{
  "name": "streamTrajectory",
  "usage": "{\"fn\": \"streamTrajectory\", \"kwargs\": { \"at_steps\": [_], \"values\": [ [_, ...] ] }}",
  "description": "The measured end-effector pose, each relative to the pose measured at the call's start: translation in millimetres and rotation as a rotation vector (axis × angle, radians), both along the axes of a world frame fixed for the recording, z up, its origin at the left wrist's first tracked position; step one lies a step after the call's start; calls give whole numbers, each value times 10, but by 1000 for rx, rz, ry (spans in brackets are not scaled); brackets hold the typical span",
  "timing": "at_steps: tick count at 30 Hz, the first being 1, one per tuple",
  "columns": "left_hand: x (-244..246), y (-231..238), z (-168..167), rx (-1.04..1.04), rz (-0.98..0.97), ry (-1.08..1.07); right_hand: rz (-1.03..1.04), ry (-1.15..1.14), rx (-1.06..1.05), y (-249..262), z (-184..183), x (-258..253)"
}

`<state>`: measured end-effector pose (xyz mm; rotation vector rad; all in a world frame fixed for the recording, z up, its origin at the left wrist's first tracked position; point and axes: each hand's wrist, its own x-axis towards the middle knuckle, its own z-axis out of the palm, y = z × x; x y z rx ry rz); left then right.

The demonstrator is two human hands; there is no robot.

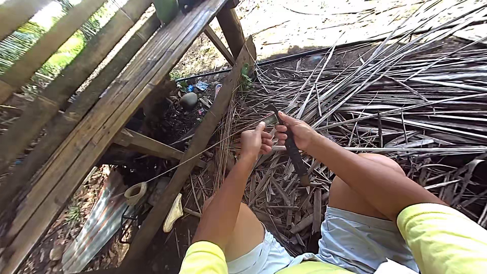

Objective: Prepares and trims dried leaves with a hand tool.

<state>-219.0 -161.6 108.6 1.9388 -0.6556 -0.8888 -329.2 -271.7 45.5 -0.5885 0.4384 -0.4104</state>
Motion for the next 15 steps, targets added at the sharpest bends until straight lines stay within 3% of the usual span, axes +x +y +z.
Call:
{"fn": "streamTrajectory", "kwargs": {
  "at_steps": [1,3,5,7,11,15],
  "values": [
    [-42,73,4,30,-108,-314,-25,38,21,-26,10,5],
    [-64,205,-58,-112,-241,-978,-53,83,51,-86,6,-13],
    [59,154,-97,-136,-292,-1279,-50,82,42,-143,-2,-51],
    [189,82,-115,2,-315,-1332,-47,58,23,-183,23,-84],
    [267,84,-73,149,-369,-1233,-122,83,6,-221,87,-131],
    [109,62,44,361,-399,-1128,-216,205,-316,-180,98,-113]
  ]
}}
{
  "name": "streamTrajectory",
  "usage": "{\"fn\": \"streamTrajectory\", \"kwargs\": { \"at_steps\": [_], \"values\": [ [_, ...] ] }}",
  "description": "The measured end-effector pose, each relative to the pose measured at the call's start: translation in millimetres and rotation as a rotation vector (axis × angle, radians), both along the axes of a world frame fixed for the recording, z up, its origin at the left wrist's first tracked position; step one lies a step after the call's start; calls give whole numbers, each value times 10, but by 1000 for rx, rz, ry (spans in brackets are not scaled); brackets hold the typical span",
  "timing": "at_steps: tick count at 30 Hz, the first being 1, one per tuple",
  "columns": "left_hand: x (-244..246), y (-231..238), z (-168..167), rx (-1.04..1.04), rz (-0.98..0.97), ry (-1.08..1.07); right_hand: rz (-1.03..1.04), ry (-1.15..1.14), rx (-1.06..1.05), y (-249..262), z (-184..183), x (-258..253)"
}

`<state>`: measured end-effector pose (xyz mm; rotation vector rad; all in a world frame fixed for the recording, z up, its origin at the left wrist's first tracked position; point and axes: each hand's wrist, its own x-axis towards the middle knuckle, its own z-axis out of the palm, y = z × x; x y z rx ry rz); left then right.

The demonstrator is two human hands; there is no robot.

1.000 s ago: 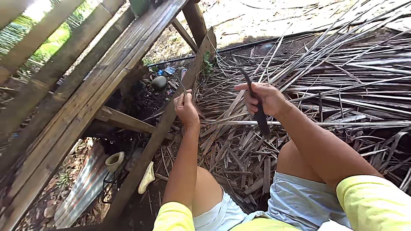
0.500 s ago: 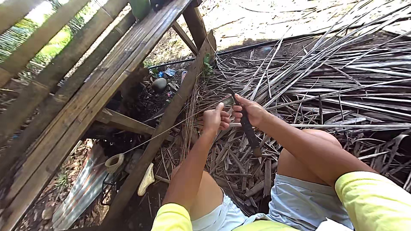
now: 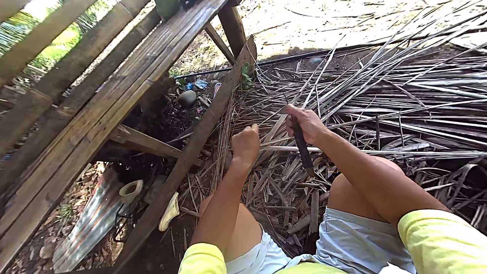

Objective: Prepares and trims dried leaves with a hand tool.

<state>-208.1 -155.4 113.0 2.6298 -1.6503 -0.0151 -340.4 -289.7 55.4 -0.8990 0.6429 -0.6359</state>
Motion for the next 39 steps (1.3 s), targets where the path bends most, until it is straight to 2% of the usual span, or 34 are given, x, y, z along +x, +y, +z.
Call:
{"fn": "streamTrajectory", "kwargs": {
  "at_steps": [2,7,11,16,25,28,33,36,39],
  "values": [
    [-18,-26,48,78,55,98,26,81,-243,103,-25,26],
    [-22,-65,115,37,113,329,256,294,-703,362,-85,64],
    [17,-58,117,-27,98,402,328,368,-854,343,-101,84],
    [36,-41,129,-5,153,409,344,499,-1007,253,-81,104],
    [15,-71,135,40,182,332,413,509,-897,93,-63,183],
    [10,-26,174,59,211,322,295,557,-841,-170,-266,198],
    [72,58,209,82,191,359,161,577,-517,-617,-323,49],
    [-68,-18,135,151,168,326,131,641,-508,-632,-466,116],
    [-195,-17,185,168,163,287,-22,822,-477,-825,-615,122]
  ]
}}
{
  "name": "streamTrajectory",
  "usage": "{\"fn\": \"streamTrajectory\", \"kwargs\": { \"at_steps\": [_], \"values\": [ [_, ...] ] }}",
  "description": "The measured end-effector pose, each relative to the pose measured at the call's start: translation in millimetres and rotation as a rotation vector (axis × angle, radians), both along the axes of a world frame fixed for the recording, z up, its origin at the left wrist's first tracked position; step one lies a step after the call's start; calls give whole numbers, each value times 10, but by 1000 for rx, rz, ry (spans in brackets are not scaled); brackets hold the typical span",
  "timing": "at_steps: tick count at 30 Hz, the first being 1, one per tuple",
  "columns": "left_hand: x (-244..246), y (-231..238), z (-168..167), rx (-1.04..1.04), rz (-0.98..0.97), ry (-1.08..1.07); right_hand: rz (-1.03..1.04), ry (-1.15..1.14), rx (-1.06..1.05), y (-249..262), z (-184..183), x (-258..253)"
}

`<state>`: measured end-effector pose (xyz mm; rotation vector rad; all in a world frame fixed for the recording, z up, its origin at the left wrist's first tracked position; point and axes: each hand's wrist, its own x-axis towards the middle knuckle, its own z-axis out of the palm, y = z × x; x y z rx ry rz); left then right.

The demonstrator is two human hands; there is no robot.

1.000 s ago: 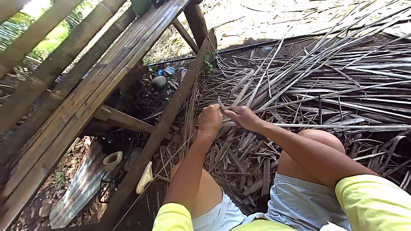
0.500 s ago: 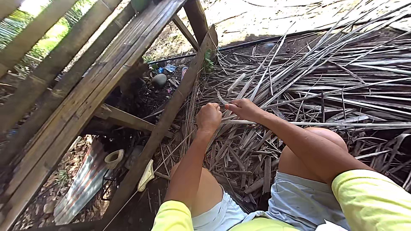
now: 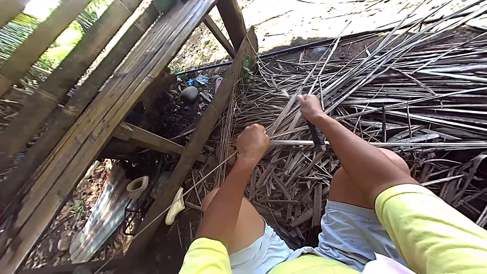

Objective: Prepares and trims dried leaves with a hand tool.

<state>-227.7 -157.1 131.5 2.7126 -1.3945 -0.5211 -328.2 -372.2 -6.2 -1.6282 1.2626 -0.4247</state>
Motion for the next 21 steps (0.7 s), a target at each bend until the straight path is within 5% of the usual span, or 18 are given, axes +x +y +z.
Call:
{"fn": "streamTrajectory", "kwargs": {
  "at_steps": [4,8,13,21],
  "values": [
    [215,104,86,-135,97,39,-163,-156,18,34,327,-67],
    [439,27,-152,-170,132,94,137,-491,137,786,487,25],
    [424,-89,-223,-165,96,129,507,-400,120,1187,470,163],
    [392,-32,-133,-202,94,215,350,-605,219,1014,390,120]
  ]
}}
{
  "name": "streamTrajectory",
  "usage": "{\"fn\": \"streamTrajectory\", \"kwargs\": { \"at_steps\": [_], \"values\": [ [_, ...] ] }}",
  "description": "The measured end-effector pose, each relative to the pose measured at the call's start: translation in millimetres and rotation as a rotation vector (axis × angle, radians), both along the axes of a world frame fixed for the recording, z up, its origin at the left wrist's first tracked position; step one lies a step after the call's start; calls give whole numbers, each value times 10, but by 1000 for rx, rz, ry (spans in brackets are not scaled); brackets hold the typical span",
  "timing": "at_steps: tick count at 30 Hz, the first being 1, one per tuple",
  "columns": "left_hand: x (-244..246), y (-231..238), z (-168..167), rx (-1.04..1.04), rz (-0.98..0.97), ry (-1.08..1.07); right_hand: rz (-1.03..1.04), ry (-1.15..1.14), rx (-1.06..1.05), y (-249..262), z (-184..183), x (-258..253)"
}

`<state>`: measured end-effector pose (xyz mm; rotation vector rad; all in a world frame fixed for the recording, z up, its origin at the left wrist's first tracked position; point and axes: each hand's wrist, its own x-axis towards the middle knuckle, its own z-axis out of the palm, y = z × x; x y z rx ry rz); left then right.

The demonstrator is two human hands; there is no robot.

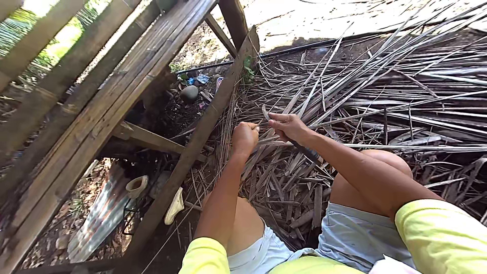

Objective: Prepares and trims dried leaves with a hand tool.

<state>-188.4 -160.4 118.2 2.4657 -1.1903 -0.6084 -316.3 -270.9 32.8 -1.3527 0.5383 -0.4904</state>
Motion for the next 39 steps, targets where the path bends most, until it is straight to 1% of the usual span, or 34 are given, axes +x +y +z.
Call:
{"fn": "streamTrajectory", "kwargs": {
  "at_steps": [5,12,14,16,18,19,20,21,23,26,28,30,33,37,39],
  "values": [
    [-23,52,44,-47,-17,4,-68,-18,22,-212,14,-87],
    [-78,92,106,-55,-48,-32,-180,49,51,-578,11,-228],
    [-87,96,115,-37,-62,-41,-275,98,57,-691,-55,-218],
    [-69,125,141,-30,-58,-33,-420,174,67,-850,-135,-254],
    [52,174,111,-59,-18,2,-559,211,75,-973,-169,-319],
    [131,188,73,-72,7,32,-574,196,66,-951,-131,-335],
    [195,184,36,-73,28,69,-534,163,39,-866,-60,-337],
    [235,167,2,-64,42,107,-452,121,-2,-721,23,-324],
    [248,119,-51,-53,53,181,-234,56,-50,-341,134,-248],
    [165,35,-80,-65,74,311,41,29,-80,56,79,-98],
    [110,-11,-75,-76,101,396,127,23,-92,120,15,-26],
    [79,-17,-40,-105,138,476,117,22,-80,106,0,7],
    [68,11,33,-120,126,529,67,-2,-80,26,41,-41],
    [39,45,58,-121,75,510,58,-31,-66,-48,68,-161],
    [30,68,61,-106,62,492,9,-25,-50,-112,48,-201]
  ]
}}
